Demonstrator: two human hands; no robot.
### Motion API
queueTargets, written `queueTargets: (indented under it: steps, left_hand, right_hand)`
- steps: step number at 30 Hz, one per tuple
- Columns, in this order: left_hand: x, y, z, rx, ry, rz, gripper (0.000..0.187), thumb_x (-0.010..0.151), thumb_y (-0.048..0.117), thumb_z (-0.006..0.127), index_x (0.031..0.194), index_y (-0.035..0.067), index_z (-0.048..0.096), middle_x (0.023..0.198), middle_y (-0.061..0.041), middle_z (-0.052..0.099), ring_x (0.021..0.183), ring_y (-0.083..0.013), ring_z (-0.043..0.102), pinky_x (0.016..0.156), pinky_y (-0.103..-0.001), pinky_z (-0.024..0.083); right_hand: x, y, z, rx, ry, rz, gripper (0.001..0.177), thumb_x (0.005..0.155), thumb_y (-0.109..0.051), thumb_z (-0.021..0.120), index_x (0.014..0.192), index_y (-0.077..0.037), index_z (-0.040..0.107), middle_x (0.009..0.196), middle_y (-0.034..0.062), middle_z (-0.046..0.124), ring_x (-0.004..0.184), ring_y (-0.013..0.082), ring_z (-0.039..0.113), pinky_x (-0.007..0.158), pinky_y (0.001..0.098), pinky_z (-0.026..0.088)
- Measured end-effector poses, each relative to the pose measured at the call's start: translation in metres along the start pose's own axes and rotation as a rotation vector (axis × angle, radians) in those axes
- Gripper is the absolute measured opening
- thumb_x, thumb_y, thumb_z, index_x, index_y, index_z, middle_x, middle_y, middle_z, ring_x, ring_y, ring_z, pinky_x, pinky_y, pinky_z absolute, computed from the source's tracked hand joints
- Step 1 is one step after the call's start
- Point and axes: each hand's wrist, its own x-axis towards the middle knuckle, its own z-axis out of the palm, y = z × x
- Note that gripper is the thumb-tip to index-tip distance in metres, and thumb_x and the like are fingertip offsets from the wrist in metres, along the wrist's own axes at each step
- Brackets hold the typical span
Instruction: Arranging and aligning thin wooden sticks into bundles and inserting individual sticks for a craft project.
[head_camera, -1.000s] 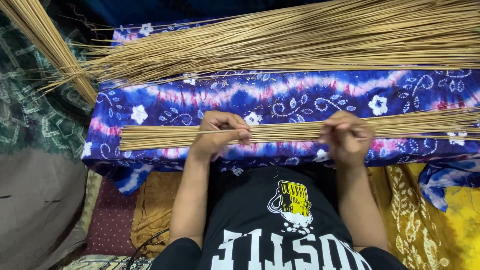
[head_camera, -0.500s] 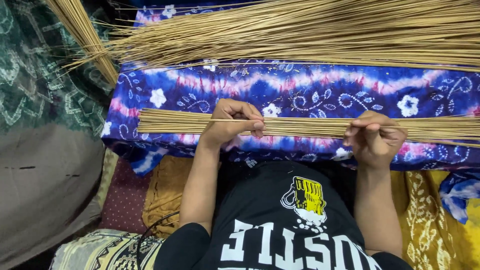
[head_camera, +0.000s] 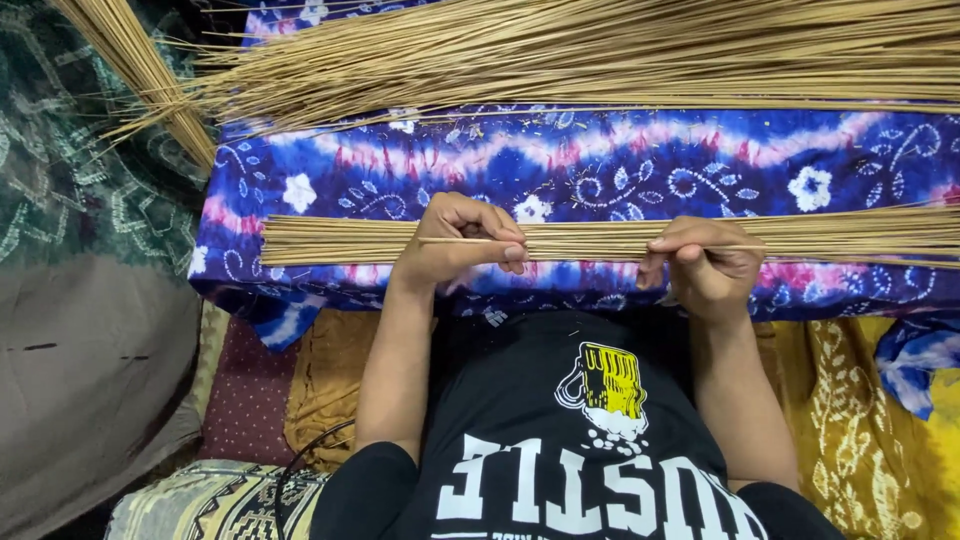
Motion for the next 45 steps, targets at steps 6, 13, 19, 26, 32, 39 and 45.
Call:
queueTargets:
  steps: [6, 13, 19, 26, 32, 39, 45]
  left_hand:
    - [0.001, -0.004, 0.01, 0.005, -0.041, -0.015, 0.011, 0.076, -0.021, 0.078, 0.078, -0.014, 0.07, 0.079, -0.028, 0.071, 0.067, -0.0281, 0.076, 0.057, -0.035, 0.063]
    - [-0.005, 0.004, -0.012, 0.026, -0.018, 0.062, 0.014, 0.072, -0.023, 0.079, 0.078, -0.015, 0.07, 0.076, -0.029, 0.07, 0.064, -0.0271, 0.073, 0.053, -0.036, 0.061]
    - [-0.017, 0.012, -0.032, 0.083, 0.066, 0.11, 0.013, 0.073, -0.023, 0.078, 0.077, -0.016, 0.068, 0.073, -0.031, 0.068, 0.058, -0.0266, 0.072, 0.052, -0.033, 0.061]
    - [0.003, -0.008, 0.013, -0.001, 0.044, 0.068, 0.012, 0.075, -0.021, 0.078, 0.076, -0.014, 0.069, 0.075, -0.028, 0.07, 0.062, -0.0253, 0.074, 0.054, -0.032, 0.061]
    - [-0.019, 0.014, -0.035, 0.062, 0.1, 0.09, 0.014, 0.073, -0.024, 0.077, 0.077, -0.014, 0.068, 0.071, -0.03, 0.067, 0.057, -0.0292, 0.072, 0.048, -0.037, 0.06]
    - [-0.013, 0.013, -0.022, 0.258, 0.021, 0.084, 0.011, 0.086, 0.005, 0.079, 0.081, 0.0, 0.071, 0.077, -0.016, 0.072, 0.066, -0.0207, 0.072, 0.059, -0.026, 0.06]
    - [-0.021, 0.027, -0.034, 0.162, 0.016, 0.043, 0.014, 0.083, -0.003, 0.078, 0.075, -0.001, 0.068, 0.077, -0.018, 0.071, 0.069, -0.0248, 0.072, 0.058, -0.029, 0.06]
  right_hand:
    - [0.015, -0.018, 0.025, 0.01, -0.15, 0.024, 0.032, 0.097, -0.018, 0.064, 0.089, 0.012, 0.071, 0.059, 0.0205, 0.065, 0.043, 0.0212, 0.063, 0.043, 0.0291, 0.053]
    - [-0.009, 0.013, -0.026, 0.052, 0.016, 0.114, 0.038, 0.097, -0.028, 0.065, 0.093, 0.009, 0.07, 0.063, 0.0212, 0.065, 0.046, 0.02, 0.062, 0.044, 0.0275, 0.05]
    - [-0.003, 0.021, -0.04, 0.098, 0.265, 0.171, 0.03, 0.106, -0.022, 0.061, 0.097, 0.006, 0.06, 0.068, 0.0213, 0.062, 0.051, 0.0215, 0.067, 0.045, 0.0233, 0.055]
    - [0.0, 0.006, 0.026, 0.173, 0.151, 0.169, 0.026, 0.101, -0.014, 0.064, 0.092, 0.011, 0.064, 0.069, 0.0258, 0.065, 0.052, 0.024, 0.068, 0.043, 0.0267, 0.057]
    - [-0.007, 0.003, -0.037, 0.178, 0.393, 0.187, 0.02, 0.105, -0.015, 0.061, 0.092, 0.001, 0.061, 0.079, 0.0211, 0.066, 0.057, 0.0241, 0.069, 0.044, 0.0281, 0.058]
    - [-0.007, -0.006, -0.006, 0.116, 0.421, 0.259, 0.023, 0.107, -0.024, 0.064, 0.097, -0.003, 0.061, 0.074, 0.0147, 0.061, 0.049, 0.017, 0.053, 0.044, 0.023, 0.044]
    - [-0.028, 0.0, -0.076, 0.135, 0.619, 0.337, 0.011, 0.109, -0.02, 0.067, 0.1, -0.014, 0.065, 0.092, 0.0016, 0.065, 0.071, 0.0085, 0.065, 0.051, 0.018, 0.044]
